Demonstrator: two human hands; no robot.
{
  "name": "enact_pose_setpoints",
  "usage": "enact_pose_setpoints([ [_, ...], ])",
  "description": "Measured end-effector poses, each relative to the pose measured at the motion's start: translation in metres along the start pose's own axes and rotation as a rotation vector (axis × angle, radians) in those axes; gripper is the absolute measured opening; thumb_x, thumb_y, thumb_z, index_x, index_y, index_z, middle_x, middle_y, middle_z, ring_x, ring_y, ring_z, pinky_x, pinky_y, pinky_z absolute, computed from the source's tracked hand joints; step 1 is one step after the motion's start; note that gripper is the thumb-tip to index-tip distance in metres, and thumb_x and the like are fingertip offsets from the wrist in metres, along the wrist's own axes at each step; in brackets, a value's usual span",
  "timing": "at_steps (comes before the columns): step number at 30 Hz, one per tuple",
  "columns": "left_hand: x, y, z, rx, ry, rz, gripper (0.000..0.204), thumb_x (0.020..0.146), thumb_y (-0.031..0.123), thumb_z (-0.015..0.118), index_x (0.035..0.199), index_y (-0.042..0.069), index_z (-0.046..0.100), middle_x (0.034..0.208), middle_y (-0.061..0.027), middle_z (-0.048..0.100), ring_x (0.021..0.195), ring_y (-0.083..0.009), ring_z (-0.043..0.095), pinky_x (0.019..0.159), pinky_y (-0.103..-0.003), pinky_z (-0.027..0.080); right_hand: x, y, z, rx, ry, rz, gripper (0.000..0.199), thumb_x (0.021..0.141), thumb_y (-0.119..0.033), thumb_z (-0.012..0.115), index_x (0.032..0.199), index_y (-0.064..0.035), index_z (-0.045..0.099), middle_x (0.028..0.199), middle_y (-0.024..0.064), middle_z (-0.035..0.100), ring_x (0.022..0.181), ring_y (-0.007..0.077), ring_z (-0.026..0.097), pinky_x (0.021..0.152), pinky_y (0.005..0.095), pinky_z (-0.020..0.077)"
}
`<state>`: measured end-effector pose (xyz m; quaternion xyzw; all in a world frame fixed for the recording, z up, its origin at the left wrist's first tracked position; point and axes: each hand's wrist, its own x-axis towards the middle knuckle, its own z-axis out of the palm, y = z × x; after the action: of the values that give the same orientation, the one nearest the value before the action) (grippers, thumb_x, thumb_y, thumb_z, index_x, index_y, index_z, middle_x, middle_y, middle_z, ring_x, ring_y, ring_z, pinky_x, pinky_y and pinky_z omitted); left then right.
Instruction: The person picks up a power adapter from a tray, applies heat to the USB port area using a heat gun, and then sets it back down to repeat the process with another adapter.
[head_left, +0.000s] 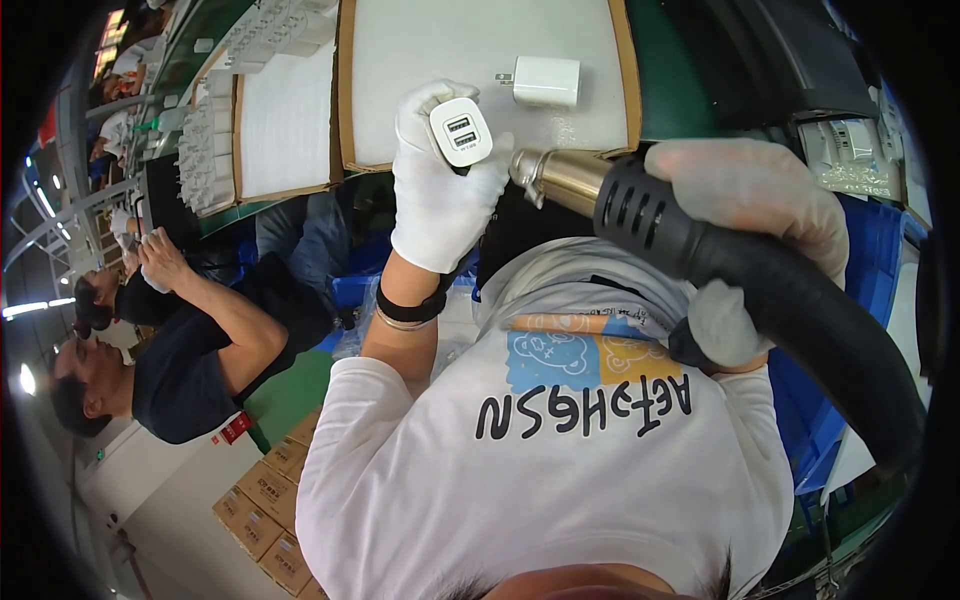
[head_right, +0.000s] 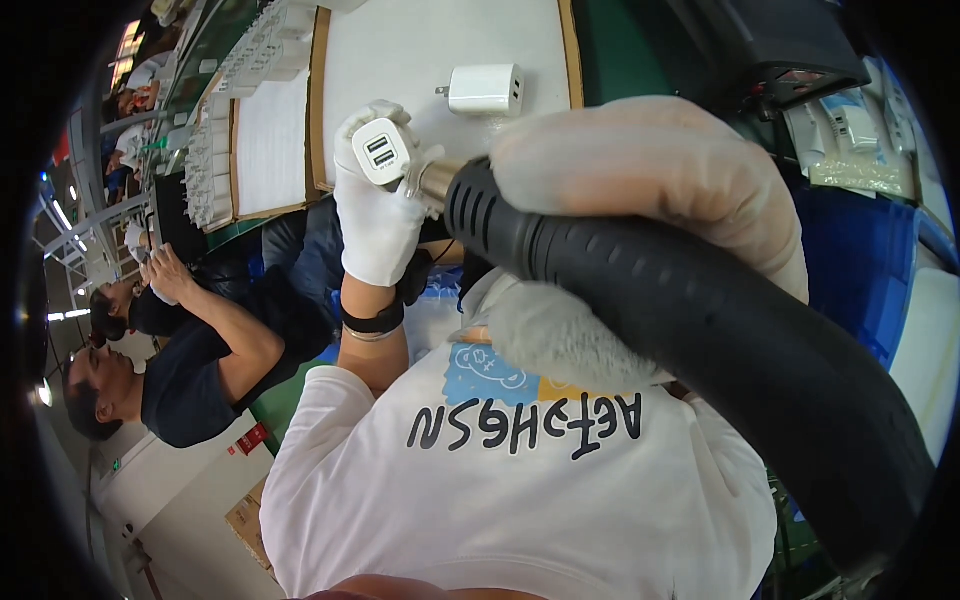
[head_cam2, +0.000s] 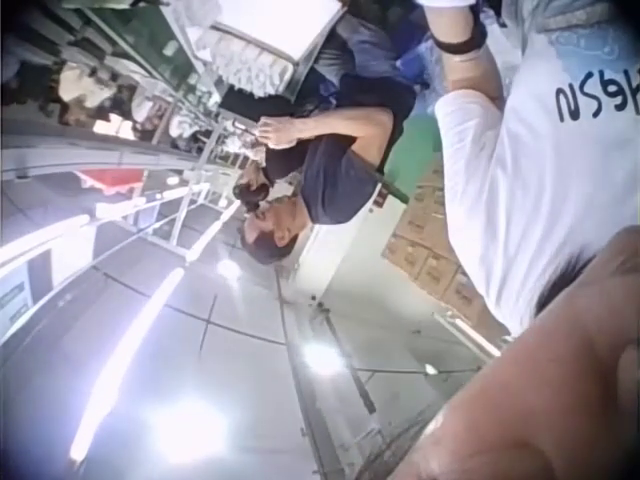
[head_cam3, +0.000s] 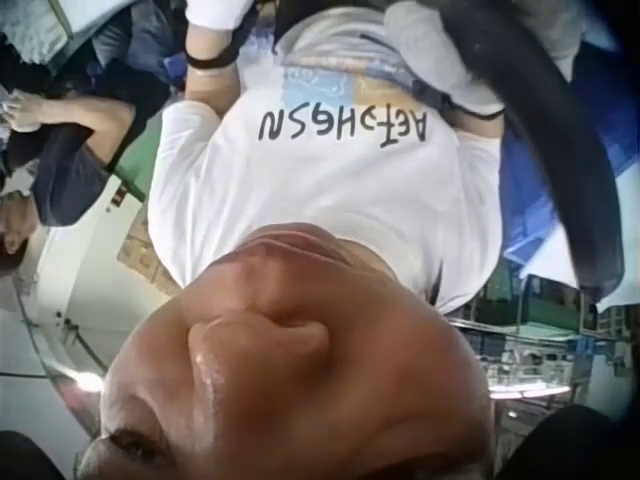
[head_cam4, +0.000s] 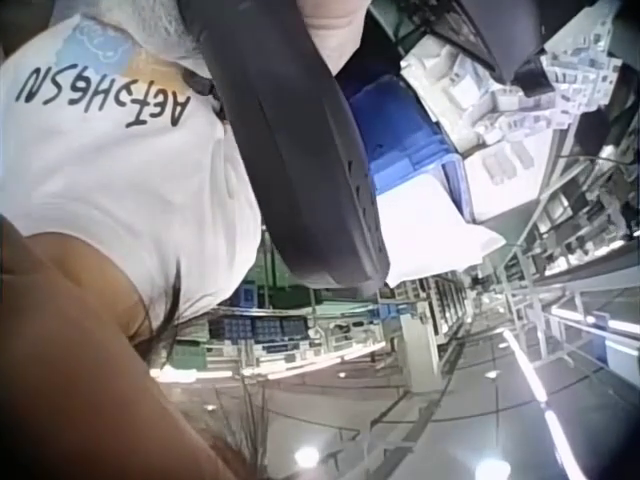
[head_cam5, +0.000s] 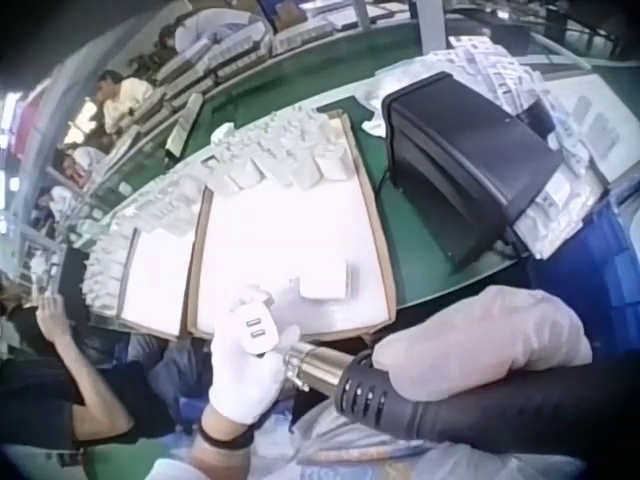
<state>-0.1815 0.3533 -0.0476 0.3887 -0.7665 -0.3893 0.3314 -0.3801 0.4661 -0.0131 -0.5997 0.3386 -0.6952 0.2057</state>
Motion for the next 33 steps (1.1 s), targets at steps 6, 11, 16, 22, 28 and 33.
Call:
enact_pose_setpoints([
  [6, 0.0010, 0.0014, 0.0053, -0.151, -0.009, 0.004, 0.049, 0.067, 0.000, 0.071, 0.106, 0.006, 0.042, 0.096, -0.0044, 0.052, 0.086, -0.0108, 0.053, 0.073, -0.022, 0.046, -0.0053, -0.0011, 0.0031, 0.028, 0.016, 0.074, 0.039, 0.068, -0.028, 0.074, 0.086, 0.0009, 0.055, 0.087, 0.0207, 0.061, 0.080, 0.0281, 0.061, 0.073, 0.0369, 0.0503],
  [11, -0.0002, 0.0009, 0.0087, -0.165, 0.016, -0.040, 0.051, 0.066, 0.000, 0.073, 0.106, 0.006, 0.042, 0.100, -0.0046, 0.051, 0.088, -0.0111, 0.053, 0.074, -0.021, 0.046, -0.0030, -0.0044, 0.0033, -0.001, 0.081, 0.057, 0.038, 0.068, -0.028, 0.074, 0.085, 0.0011, 0.055, 0.086, 0.0204, 0.061, 0.080, 0.0280, 0.061, 0.072, 0.0368, 0.0505],
  [16, -0.0012, 0.0026, 0.0078, -0.135, 0.026, -0.046, 0.052, 0.066, 0.002, 0.074, 0.107, 0.006, 0.042, 0.101, -0.0045, 0.051, 0.085, -0.0103, 0.052, 0.073, -0.021, 0.046, -0.0035, -0.0060, -0.0015, -0.027, 0.004, 0.045, 0.037, 0.069, -0.028, 0.073, 0.085, 0.0009, 0.055, 0.087, 0.0206, 0.061, 0.081, 0.0282, 0.062, 0.072, 0.0360, 0.0504],
  [22, 0.0004, -0.0009, 0.0085, -0.159, 0.014, 0.020, 0.054, 0.065, 0.002, 0.074, 0.109, 0.006, 0.043, 0.099, -0.0036, 0.051, 0.081, -0.0097, 0.051, 0.072, -0.022, 0.045, -0.0034, -0.0037, -0.0004, 0.005, 0.061, 0.028, 0.038, 0.071, -0.030, 0.072, 0.087, 0.0010, 0.055, 0.088, 0.0199, 0.062, 0.082, 0.0281, 0.062, 0.073, 0.0361, 0.0503],
  [28, -0.0035, 0.0026, 0.0043, -0.114, -0.007, -0.083, 0.052, 0.068, 0.000, 0.070, 0.112, 0.005, 0.042, 0.097, -0.0043, 0.051, 0.082, -0.0101, 0.051, 0.073, -0.022, 0.045, -0.0050, -0.0015, -0.0011, -0.016, -0.013, 0.036, 0.040, 0.071, -0.029, 0.072, 0.090, 0.0007, 0.055, 0.089, 0.0190, 0.062, 0.082, 0.0274, 0.062, 0.073, 0.0364, 0.0499],
  [33, -0.0008, 0.0080, 0.0048, -0.049, -0.012, -0.031, 0.051, 0.070, -0.002, 0.065, 0.115, 0.004, 0.041, 0.097, -0.0060, 0.051, 0.083, -0.0118, 0.052, 0.075, -0.023, 0.045, -0.0046, -0.0050, -0.0029, -0.068, 0.020, 0.060, 0.039, 0.070, -0.028, 0.072, 0.091, 0.0002, 0.054, 0.088, 0.0190, 0.062, 0.082, 0.0270, 0.061, 0.074, 0.0364, 0.0495],
])
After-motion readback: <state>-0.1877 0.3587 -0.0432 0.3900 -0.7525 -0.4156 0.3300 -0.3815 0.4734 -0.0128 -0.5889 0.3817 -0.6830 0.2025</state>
